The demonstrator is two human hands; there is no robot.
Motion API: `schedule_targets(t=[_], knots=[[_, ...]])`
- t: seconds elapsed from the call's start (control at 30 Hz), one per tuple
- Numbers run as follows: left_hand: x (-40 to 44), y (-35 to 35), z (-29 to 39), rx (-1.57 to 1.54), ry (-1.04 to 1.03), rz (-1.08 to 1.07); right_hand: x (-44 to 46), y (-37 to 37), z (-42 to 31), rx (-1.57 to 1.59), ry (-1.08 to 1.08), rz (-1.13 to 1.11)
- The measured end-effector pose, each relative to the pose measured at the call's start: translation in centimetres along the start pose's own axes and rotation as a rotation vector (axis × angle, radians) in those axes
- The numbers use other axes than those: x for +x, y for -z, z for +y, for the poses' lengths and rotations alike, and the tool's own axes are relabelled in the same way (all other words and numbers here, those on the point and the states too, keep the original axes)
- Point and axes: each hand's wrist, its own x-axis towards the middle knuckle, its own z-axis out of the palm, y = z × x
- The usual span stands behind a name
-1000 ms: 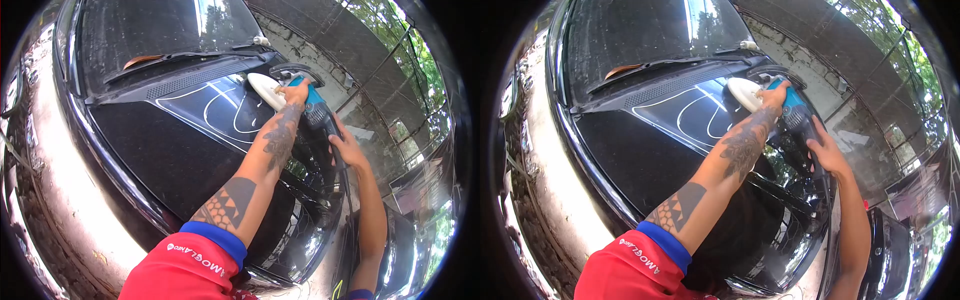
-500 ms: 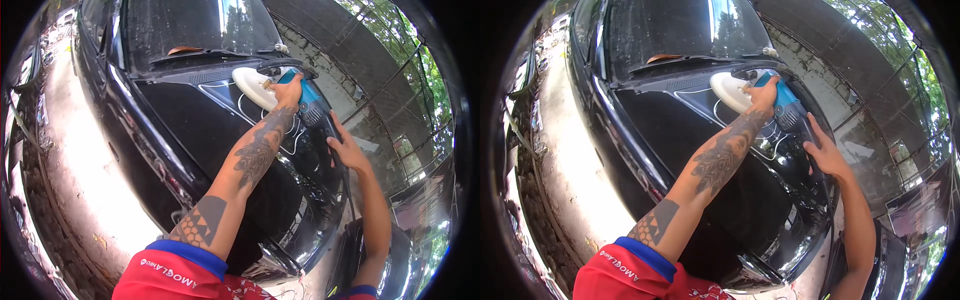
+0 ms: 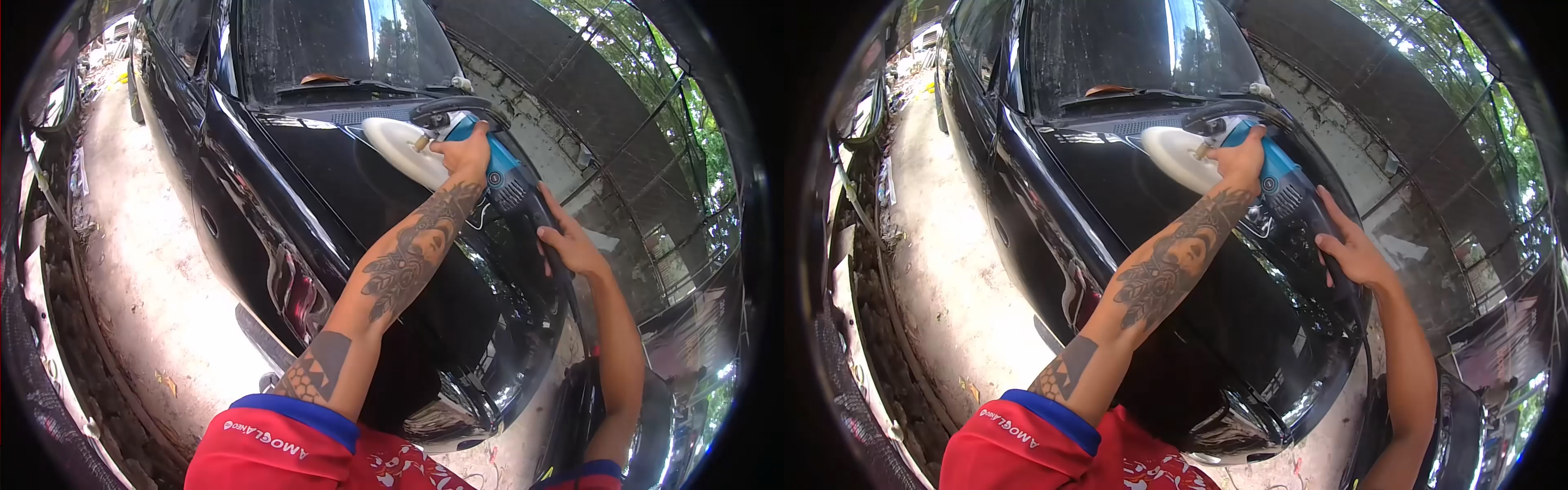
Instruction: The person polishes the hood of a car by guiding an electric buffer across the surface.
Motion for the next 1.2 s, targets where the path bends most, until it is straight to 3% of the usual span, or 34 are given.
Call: schedule_targets(t=[0.37,0.6,0.83,1.03,1.1,1.2], knots=[[-0.1,2.2,3.7,-0.092,-0.015,0.188,1.5,1.2,-4.0,-0.086,0.035,-0.106],[-2.1,3.1,5.1,-0.369,0.032,0.005,2.1,3.6,-4.6,-0.046,0.062,-0.208],[-2.4,-1.2,-0.3,-0.226,0.030,0.091,-2.1,5.7,-2.6,-0.090,-0.016,-0.161],[-7.1,-3.8,-5.1,-0.164,0.080,0.038,-7.6,7.4,0.4,-0.132,-0.132,-0.062],[-8.6,-4.2,-6.6,-0.134,0.153,-0.111,-9.2,8.3,2.5,-0.191,-0.112,-0.023],[-10.0,-5.7,-9.9,-0.074,0.160,-0.098,-12.0,8.3,5.1,-0.281,-0.053,0.049]])
